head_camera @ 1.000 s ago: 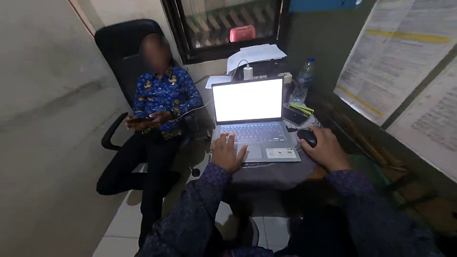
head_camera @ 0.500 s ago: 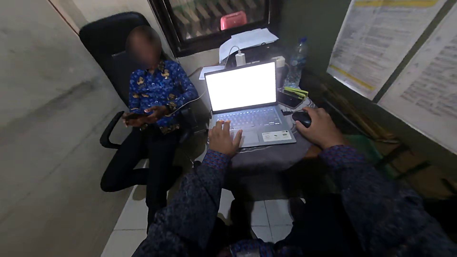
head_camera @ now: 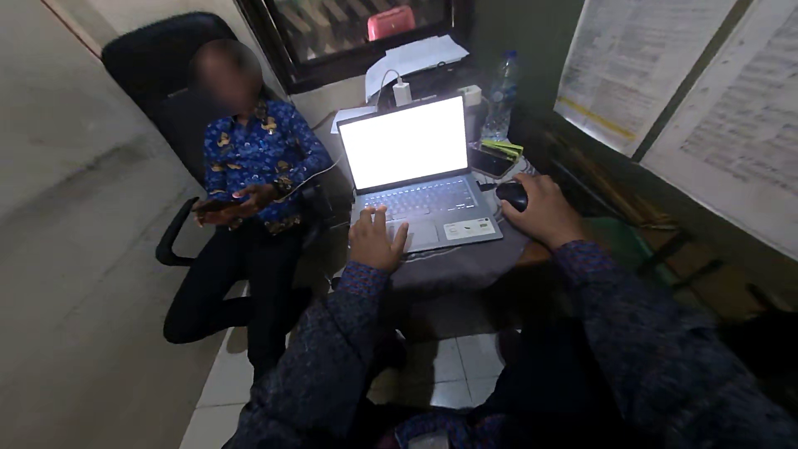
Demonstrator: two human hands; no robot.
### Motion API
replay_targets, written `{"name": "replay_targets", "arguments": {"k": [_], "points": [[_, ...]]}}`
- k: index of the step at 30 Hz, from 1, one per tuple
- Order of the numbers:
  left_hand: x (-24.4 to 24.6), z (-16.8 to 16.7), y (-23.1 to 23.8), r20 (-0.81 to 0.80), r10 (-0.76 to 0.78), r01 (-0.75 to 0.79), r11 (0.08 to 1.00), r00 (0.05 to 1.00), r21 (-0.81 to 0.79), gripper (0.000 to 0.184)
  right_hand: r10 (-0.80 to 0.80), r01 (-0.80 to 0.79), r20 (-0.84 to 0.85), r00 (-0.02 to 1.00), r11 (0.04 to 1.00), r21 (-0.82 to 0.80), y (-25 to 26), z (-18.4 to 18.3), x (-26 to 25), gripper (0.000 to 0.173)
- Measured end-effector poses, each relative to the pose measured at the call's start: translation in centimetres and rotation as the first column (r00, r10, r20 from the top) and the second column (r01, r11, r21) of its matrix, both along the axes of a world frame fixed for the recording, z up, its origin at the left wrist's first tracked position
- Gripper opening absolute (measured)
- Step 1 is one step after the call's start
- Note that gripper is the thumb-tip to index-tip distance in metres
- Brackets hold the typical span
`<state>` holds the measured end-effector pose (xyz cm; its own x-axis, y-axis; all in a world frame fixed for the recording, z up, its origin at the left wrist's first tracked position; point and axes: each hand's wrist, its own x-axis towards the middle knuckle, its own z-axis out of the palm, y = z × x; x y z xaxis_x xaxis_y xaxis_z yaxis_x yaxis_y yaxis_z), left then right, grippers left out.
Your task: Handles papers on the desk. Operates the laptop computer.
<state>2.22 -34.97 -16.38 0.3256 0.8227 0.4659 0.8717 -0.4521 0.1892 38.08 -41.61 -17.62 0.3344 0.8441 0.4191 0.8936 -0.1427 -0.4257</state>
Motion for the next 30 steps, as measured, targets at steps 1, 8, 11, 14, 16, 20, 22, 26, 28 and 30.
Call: {"name": "replay_targets", "arguments": {"k": [1,8,11,14,16,20,22,26,28,30], "points": [[0.0,-0.1,0.0,-0.004,-0.008,0.008,1.0,1.0,-0.001,0.075,-0.005,0.005,-0.001,1.0,1.0,-0.009,0.0,0.2,0.0,0.07],[-0.2,-0.6,-0.1,-0.029,-0.1,0.099,0.994,0.995,-0.038,0.081,0.013,-0.012,0.045,0.999,1.0,-0.024,-0.1,0.7,-0.7,0.072],[-0.1,-0.4,-0.2,-0.036,-0.148,0.146,0.988,0.988,-0.052,0.082,0.007,-0.005,0.086,0.996,1.0,-0.026,-0.2,0.9,-0.9,0.072],[-0.4,-0.6,-0.2,-0.057,-0.169,0.165,0.984,0.984,-0.067,0.085,-0.009,0.015,0.104,0.995,0.998,-0.056,-0.3,0.9,-1.0,0.073],[-0.5,-0.6,-0.2,-0.064,-0.178,0.174,0.983,0.982,-0.058,0.086,-0.027,0.034,0.107,0.994,0.997,-0.066,-0.2,0.9,-1.0,0.074],[-0.8,-0.8,-0.3,-0.058,-0.188,0.187,0.982,0.98,-0.028,0.086,-0.042,0.047,0.094,0.995,0.998,-0.05,-0.2,0.7,-1.2,0.074],[-0.8,-0.8,-0.2,-0.054,-0.183,0.182,0.983,0.982,-0.013,0.086,-0.041,0.045,0.089,0.995,0.998,-0.044,-0.1,0.9,-1.2,0.072],[-0.7,-0.7,-0.4,-0.037,-0.179,0.178,0.984,0.983,-0.026,0.085,-0.019,0.022,0.059,0.998,0.998,-0.053,-0.5,0.7,-0.9,0.073],[-0.7,-0.6,-0.4,-0.017,-0.172,0.172,0.985,0.985,-0.03,0.084,-0.006,0.008,0.024,1.0,0.999,-0.046,-0.5,0.8,-1.0,0.074],[-0.7,-0.5,-0.4,-0.002,-0.172,0.172,0.984,0.985,-0.047,0.083,-0.004,0.003,-0.008,1.0,0.999,-0.032,-0.6,1.1,-1.1,0.075]]}}
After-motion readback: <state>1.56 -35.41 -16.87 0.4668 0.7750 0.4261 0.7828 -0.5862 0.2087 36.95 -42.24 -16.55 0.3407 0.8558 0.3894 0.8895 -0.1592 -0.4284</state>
